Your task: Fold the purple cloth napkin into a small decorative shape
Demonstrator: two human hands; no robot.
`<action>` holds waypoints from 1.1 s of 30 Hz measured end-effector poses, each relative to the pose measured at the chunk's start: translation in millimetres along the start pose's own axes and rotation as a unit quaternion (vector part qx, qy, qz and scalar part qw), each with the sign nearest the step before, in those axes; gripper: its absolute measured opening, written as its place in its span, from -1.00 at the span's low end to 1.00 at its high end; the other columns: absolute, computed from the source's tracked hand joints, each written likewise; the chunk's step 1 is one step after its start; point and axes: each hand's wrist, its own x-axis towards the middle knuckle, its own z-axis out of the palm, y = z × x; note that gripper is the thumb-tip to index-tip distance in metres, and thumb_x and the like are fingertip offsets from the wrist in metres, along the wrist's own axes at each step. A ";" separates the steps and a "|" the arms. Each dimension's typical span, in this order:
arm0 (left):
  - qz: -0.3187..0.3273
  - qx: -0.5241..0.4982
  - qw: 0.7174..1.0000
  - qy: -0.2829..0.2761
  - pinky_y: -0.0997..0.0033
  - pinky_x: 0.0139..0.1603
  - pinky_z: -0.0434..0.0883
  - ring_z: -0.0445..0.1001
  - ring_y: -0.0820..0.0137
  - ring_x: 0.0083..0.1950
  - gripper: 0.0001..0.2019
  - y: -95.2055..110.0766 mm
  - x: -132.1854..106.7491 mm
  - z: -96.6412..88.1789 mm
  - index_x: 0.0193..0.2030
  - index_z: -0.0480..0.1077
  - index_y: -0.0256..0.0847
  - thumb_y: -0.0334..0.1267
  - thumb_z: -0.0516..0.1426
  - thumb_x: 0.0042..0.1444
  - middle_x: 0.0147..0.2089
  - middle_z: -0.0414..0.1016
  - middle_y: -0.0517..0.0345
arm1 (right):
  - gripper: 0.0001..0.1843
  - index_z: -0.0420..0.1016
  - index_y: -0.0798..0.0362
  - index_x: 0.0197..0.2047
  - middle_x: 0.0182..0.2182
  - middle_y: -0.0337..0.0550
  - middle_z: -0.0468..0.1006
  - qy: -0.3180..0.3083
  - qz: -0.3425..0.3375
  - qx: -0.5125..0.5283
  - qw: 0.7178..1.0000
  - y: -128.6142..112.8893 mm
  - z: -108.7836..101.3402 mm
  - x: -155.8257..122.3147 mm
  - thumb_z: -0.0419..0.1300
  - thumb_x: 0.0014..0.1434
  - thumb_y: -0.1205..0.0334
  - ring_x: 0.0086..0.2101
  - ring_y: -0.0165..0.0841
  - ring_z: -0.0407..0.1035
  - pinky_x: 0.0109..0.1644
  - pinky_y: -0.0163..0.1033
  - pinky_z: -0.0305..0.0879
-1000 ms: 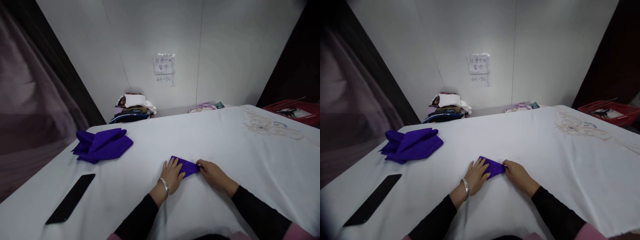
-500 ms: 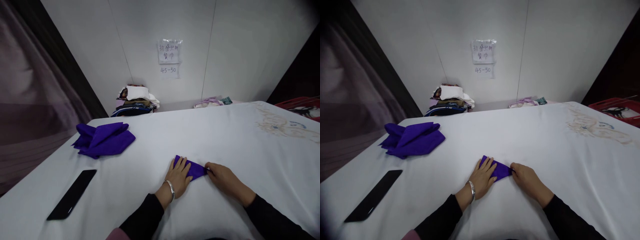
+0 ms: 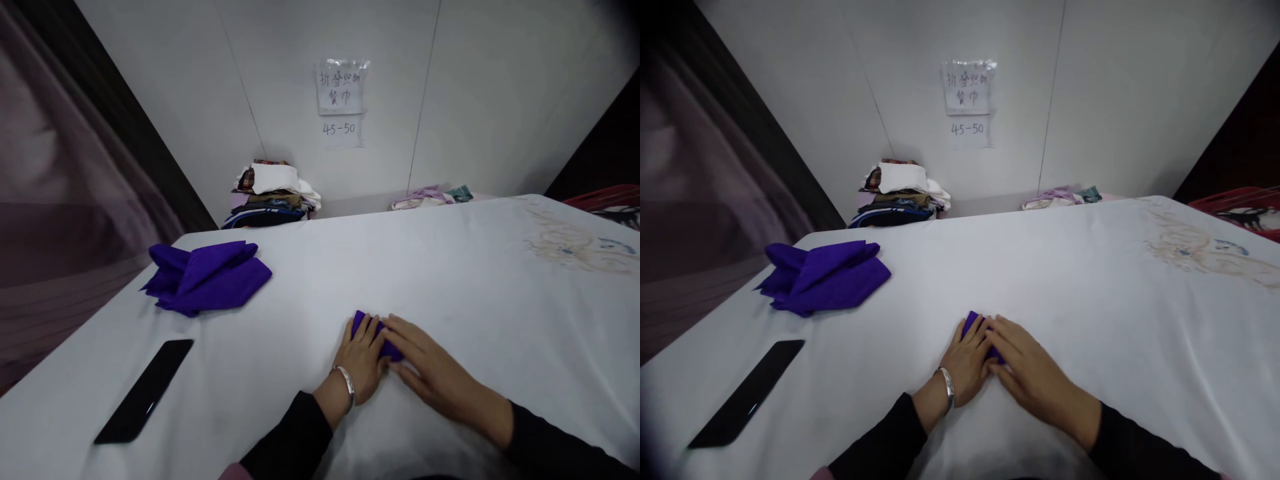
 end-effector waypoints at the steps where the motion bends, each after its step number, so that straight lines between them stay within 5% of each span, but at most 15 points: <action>1: 0.006 -0.004 1.000 -0.001 -0.09 0.32 -0.19 -0.26 0.19 0.39 -0.45 0.4 0.0 -1.2 0.35 -0.19 -0.06 -0.05 -0.15 0.26 0.39 -0.12 0.13 | -0.37 -0.13 0.01 0.33 0.27 -0.02 0.04 -0.029 -0.016 0.012 0.999 -6.0 3.5 6.3 0.00 0.26 0.15 0.24 -0.19 -0.08 0.23 0.04 0.07; 5: 0.020 -0.024 0.999 -0.006 -0.10 0.33 -0.25 -0.29 0.19 0.39 -0.39 0.3 -0.2 -2.6 0.35 -0.34 -0.01 -0.07 -0.12 0.24 0.40 -0.19 0.16 | -0.20 -0.34 0.04 0.36 0.31 -0.02 -0.11 -0.104 0.003 0.023 0.994 -5.3 25.5 21.4 -0.02 0.23 -0.06 0.27 -0.18 -0.24 0.29 0.08 -0.13; 10: 0.008 -0.028 0.999 -0.013 -0.10 0.33 -0.25 -0.30 0.19 0.39 -0.40 -1.4 -0.5 2.6 0.35 -0.25 -0.11 -0.10 -0.11 0.23 0.40 -0.16 0.07 | -0.17 -0.43 0.01 0.35 0.32 -0.04 -0.18 -0.139 0.032 -0.004 0.990 20.2 44.2 11.1 -0.08 0.22 -0.16 0.27 -0.20 -0.26 0.30 0.05 -0.21; 20: -0.006 -0.012 1.000 0.001 -0.09 0.32 -0.15 -0.19 0.19 0.38 -0.47 2.6 -0.1 -4.6 0.31 -0.07 -0.13 -0.04 -0.14 0.24 0.38 -0.08 0.06 | -0.15 -0.45 0.02 0.35 0.31 -0.06 -0.14 -0.131 0.050 -0.096 0.985 34.5 41.9 -11.5 -0.08 0.21 -0.17 0.27 -0.18 -0.23 0.27 0.08 -0.17; 27: -0.022 -0.048 0.999 -0.005 -0.06 0.34 -0.18 -0.24 0.25 0.39 -0.47 0.6 -1.7 -8.2 0.32 -0.08 -0.06 0.01 -0.16 0.25 0.39 -0.13 0.13 | -0.14 -0.40 0.04 0.35 0.30 -0.04 -0.07 -0.118 0.037 -0.099 0.987 34.2 42.4 -10.4 -0.06 0.20 -0.18 0.26 -0.16 -0.18 0.26 0.10 -0.13; 33: -0.084 -0.054 0.995 -0.014 -0.09 0.33 -0.18 -0.30 0.23 0.39 -0.34 -3.5 -5.1 -5.1 0.34 -0.16 -0.19 0.14 -0.22 0.20 0.40 -0.21 0.04 | -0.15 -0.37 0.02 0.35 0.30 -0.05 -0.07 -0.126 0.044 -0.093 0.987 34.5 42.1 -11.0 -0.06 0.19 -0.19 0.26 -0.15 -0.17 0.25 0.12 -0.14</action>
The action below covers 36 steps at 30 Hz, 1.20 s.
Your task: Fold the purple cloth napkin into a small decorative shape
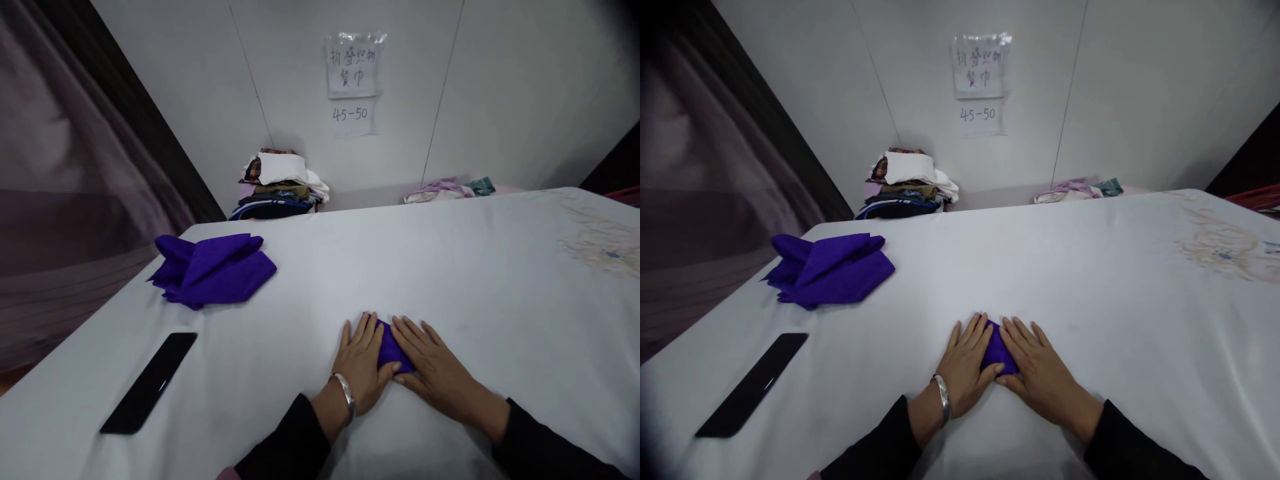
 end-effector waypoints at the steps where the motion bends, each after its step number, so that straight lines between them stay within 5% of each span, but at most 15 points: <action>1: -0.008 0.005 1.000 -0.001 -0.10 0.32 -0.18 -0.31 0.22 0.39 -0.31 -0.6 -0.3 0.5 0.34 -0.17 -0.21 0.17 -0.23 0.19 0.40 -0.22 0.02 | -0.15 -0.37 0.00 0.35 0.30 -0.06 -0.07 -0.001 0.001 0.004 1.000 0.0 0.1 0.1 -0.06 0.19 -0.19 0.26 -0.15 -0.17 0.25 0.12 -0.14; 20: -0.044 0.021 0.999 0.013 -0.10 0.31 -0.16 -0.26 0.19 0.39 -0.31 -1.3 3.0 3.3 0.33 -0.10 -0.23 0.18 -0.24 0.18 0.39 -0.16 0.00 | -0.17 -0.32 0.02 0.36 0.30 -0.04 -0.09 -0.019 0.019 0.038 0.999 -0.5 -2.3 1.1 -0.13 0.20 -0.24 0.27 -0.15 -0.22 0.27 0.10 -0.24; 27: -0.129 0.051 0.990 0.028 -0.02 0.32 -0.18 -0.24 0.21 0.39 -0.32 -10.5 -5.0 1.8 0.34 -0.15 -0.30 0.11 -0.27 0.21 0.39 -0.17 -0.01 | -0.18 -0.22 0.00 0.35 0.31 -0.07 -0.11 -0.038 0.024 0.052 0.998 -1.8 -6.1 3.2 -0.14 0.18 -0.27 0.27 -0.13 -0.23 0.28 0.10 -0.27; 36: -0.229 0.090 0.968 0.044 -0.14 0.28 -0.17 -0.20 0.13 0.38 -0.39 -22.6 -22.7 -7.9 0.29 0.04 -0.22 0.08 -0.27 0.21 0.38 -0.10 -0.02 | -0.17 -0.22 0.02 0.35 0.31 -0.06 -0.14 -0.051 0.031 0.074 0.995 -5.0 -11.9 4.4 -0.15 0.17 -0.29 0.27 -0.14 -0.27 0.28 0.09 -0.32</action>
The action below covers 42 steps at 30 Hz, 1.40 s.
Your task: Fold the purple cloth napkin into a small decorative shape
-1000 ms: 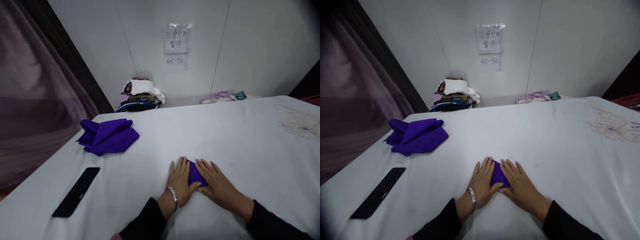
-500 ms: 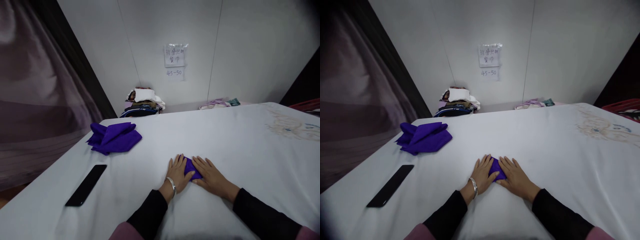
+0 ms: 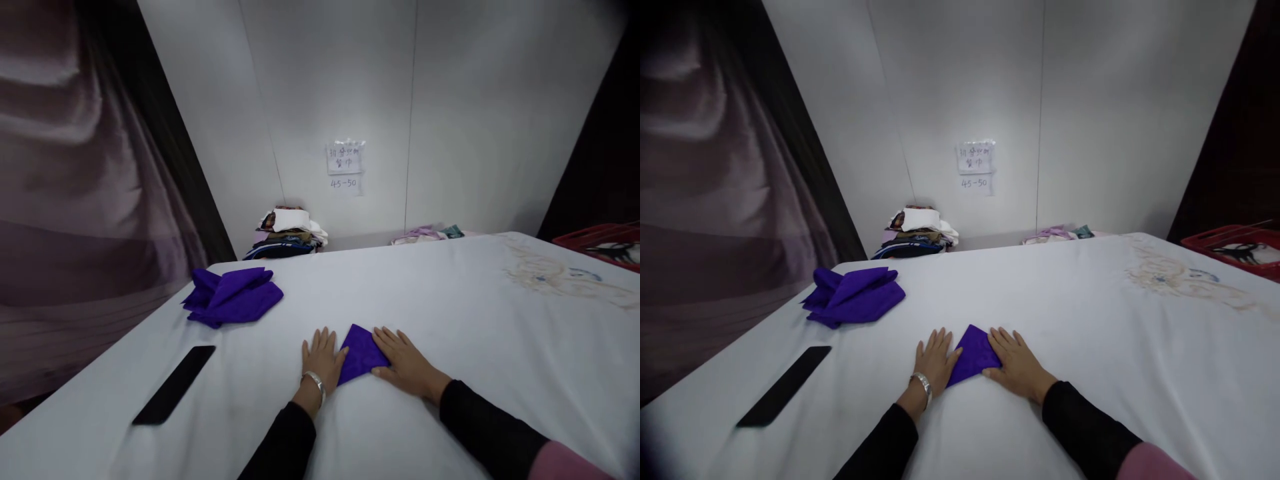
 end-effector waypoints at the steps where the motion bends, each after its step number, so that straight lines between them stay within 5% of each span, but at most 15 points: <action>1: -0.008 0.001 1.000 0.004 -0.14 0.27 -0.16 -0.19 0.13 0.38 -0.40 -1.6 -1.1 -0.3 0.29 0.05 -0.21 0.07 -0.26 0.21 0.37 -0.08 -0.01 | -0.16 -0.22 0.02 0.35 0.31 -0.06 -0.15 0.000 0.001 0.002 1.000 -0.6 -0.1 -0.1 -0.15 0.17 -0.29 0.27 -0.14 -0.27 0.28 0.09 -0.32; 6: -0.024 -0.010 0.999 0.048 -0.07 0.28 -0.12 -0.05 0.18 0.35 -0.52 -4.6 -11.0 -1.9 0.17 0.23 -0.19 -0.03 -0.18 0.23 0.31 0.12 0.00 | -0.13 -0.19 0.08 0.35 0.31 -0.01 -0.15 0.003 0.016 0.002 1.000 -5.0 -0.8 -2.0 -0.19 0.15 -0.32 0.27 -0.15 -0.27 0.29 0.08 -0.34; 10: -0.007 -0.056 0.994 0.097 0.03 0.26 -0.01 0.08 0.22 0.30 -0.67 -3.2 -19.9 -3.1 -0.12 0.42 -0.16 -0.10 -0.10 0.22 0.20 0.30 0.08 | -0.10 -0.16 0.11 0.34 0.31 0.00 -0.12 0.004 0.020 0.002 1.000 -7.6 -2.1 -3.0 -0.19 0.14 -0.34 0.27 -0.15 -0.27 0.29 0.06 -0.32; 16: 0.005 -0.076 0.986 0.148 0.24 0.16 0.14 0.22 0.27 0.18 -0.77 3.9 -28.1 -6.1 -0.37 0.39 -0.16 -0.17 -0.03 0.19 -0.03 0.43 0.09 | -0.11 -0.14 0.12 0.34 0.31 0.01 -0.12 0.006 0.018 -0.004 1.000 -5.3 -0.6 -2.2 -0.19 0.14 -0.33 0.27 -0.15 -0.27 0.29 0.06 -0.32; 20: -0.007 -0.084 0.989 0.121 0.28 0.00 0.24 0.35 0.27 -0.03 -0.78 9.4 -29.5 -11.5 -0.37 0.37 -0.17 -0.16 -0.02 0.18 -0.21 0.45 0.08 | -0.12 -0.14 0.12 0.34 0.31 0.01 -0.11 0.011 0.012 -0.010 1.000 -4.4 1.0 -2.7 -0.20 0.15 -0.33 0.27 -0.15 -0.26 0.29 0.06 -0.30; 27: -0.040 -0.140 0.989 0.011 0.38 -0.16 0.30 0.44 0.29 -0.12 -0.61 20.7 -4.6 -17.9 -0.07 0.34 -0.22 0.02 0.04 0.10 -0.14 0.48 0.02 | -0.14 -0.09 0.14 0.33 0.29 0.01 -0.05 0.010 0.020 -0.013 1.000 -6.5 -1.8 -3.8 -0.22 0.17 -0.31 0.27 -0.16 -0.22 0.29 0.04 -0.30; 34: -0.031 -0.222 0.973 -0.049 0.35 -0.33 0.28 0.44 0.26 -0.31 -0.76 19.3 14.3 -19.5 -0.45 0.35 -0.18 -0.04 0.15 -0.05 -0.41 0.47 0.12 | -0.38 0.09 0.00 0.27 0.24 -0.13 0.15 0.054 0.045 0.050 0.996 -1.7 -0.4 -0.5 -0.28 0.28 -0.13 0.24 -0.23 -0.07 0.27 0.04 -0.18; 38: -0.008 -0.316 0.948 -0.040 0.39 -0.33 0.27 0.38 0.36 -0.35 -0.81 17.9 11.8 -11.9 -0.49 0.27 -0.17 -0.12 0.13 -0.04 -0.47 0.38 0.23 | -0.44 0.06 0.02 0.28 0.19 -0.08 0.23 0.105 0.033 0.083 0.990 5.7 7.0 2.4 -0.15 0.27 0.01 0.20 -0.21 0.03 0.25 0.05 -0.11; 42: 0.029 -0.447 0.890 -0.083 0.45 -0.37 0.31 0.37 0.44 -0.38 -0.82 14.7 10.7 -3.2 -0.42 0.23 -0.18 -0.15 0.12 -0.03 -0.44 0.38 0.27 | -0.37 -0.02 -0.01 0.31 0.12 -0.06 0.31 0.148 0.024 0.169 0.974 15.7 14.2 4.6 -0.01 0.19 0.12 0.09 -0.22 0.18 0.18 -0.01 0.06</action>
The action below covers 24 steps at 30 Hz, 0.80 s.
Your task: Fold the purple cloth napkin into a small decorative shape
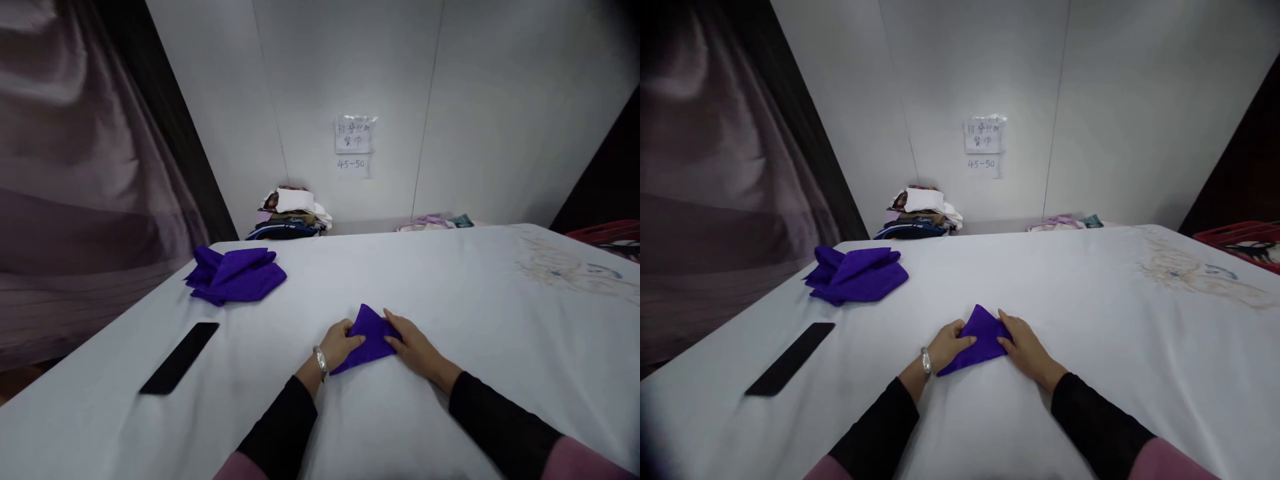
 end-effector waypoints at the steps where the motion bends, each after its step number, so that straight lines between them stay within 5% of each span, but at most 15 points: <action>1: 0.006 -0.031 0.999 -0.015 0.45 -0.36 0.32 0.38 0.44 -0.38 -0.82 -1.9 0.1 -0.1 -0.40 0.23 -0.18 -0.15 0.13 -0.04 -0.43 0.39 0.27 | -0.36 -0.01 -0.03 0.31 0.08 -0.08 0.34 0.004 0.008 0.028 1.000 2.7 0.5 0.4 0.02 0.17 0.14 0.06 -0.23 0.21 0.16 -0.03 0.10; 8: 0.046 -0.243 0.966 -0.079 0.47 -0.38 0.30 0.36 0.49 -0.43 -0.70 -10.5 0.6 -1.0 -0.41 0.18 -0.19 -0.17 0.24 -0.15 -0.44 0.39 0.29 | -0.31 0.17 -0.09 0.23 -0.16 -0.16 0.45 -0.006 0.080 0.150 0.986 3.1 -5.0 6.9 0.15 -0.01 0.30 -0.14 -0.25 0.34 0.02 -0.07 0.25; 12: 0.064 -0.261 0.957 -0.112 0.43 -0.31 0.34 0.43 0.42 -0.33 -0.70 -7.6 -3.5 -0.6 -0.19 0.30 -0.20 -0.23 0.22 -0.08 -0.31 0.48 0.22 | -0.46 0.34 -0.08 0.10 -0.22 -0.20 0.47 -0.044 0.082 0.219 0.971 -9.6 -18.0 7.8 0.14 0.00 0.35 -0.20 -0.27 0.37 -0.10 -0.13 0.32; 15: 0.123 -0.171 0.972 -0.102 0.41 -0.20 0.37 0.45 0.37 -0.20 -0.71 4.6 -7.9 -6.2 -0.07 0.34 -0.20 -0.27 0.14 0.02 -0.20 0.50 0.17 | -0.73 0.49 -0.04 -0.17 -0.32 -0.22 0.47 -0.062 0.044 0.211 0.974 -16.0 -31.8 10.7 0.14 0.03 0.35 -0.28 -0.31 0.37 -0.22 -0.21 0.33; 19: 0.228 0.077 0.970 0.005 0.38 -0.14 0.40 0.49 0.39 -0.18 -0.69 35.3 -8.5 -24.2 0.00 0.35 -0.12 -0.37 0.04 0.09 -0.14 0.53 0.21 | -0.90 0.41 0.01 -0.38 -0.43 -0.23 0.41 0.041 -0.050 0.110 0.992 -23.7 -52.9 22.5 0.10 0.08 0.37 -0.37 -0.35 0.33 -0.31 -0.24 0.29; 24: 0.445 0.311 0.830 0.125 0.23 0.11 0.33 0.38 0.32 0.10 -0.63 48.1 -1.1 -35.6 0.05 0.33 -0.19 -0.49 -0.04 0.12 0.00 0.49 0.10 | -0.77 0.37 0.02 -0.18 -0.21 -0.06 0.44 0.181 -0.220 -0.047 0.957 -32.1 -66.1 26.0 -0.01 0.17 0.45 -0.16 -0.27 0.32 -0.11 -0.09 0.30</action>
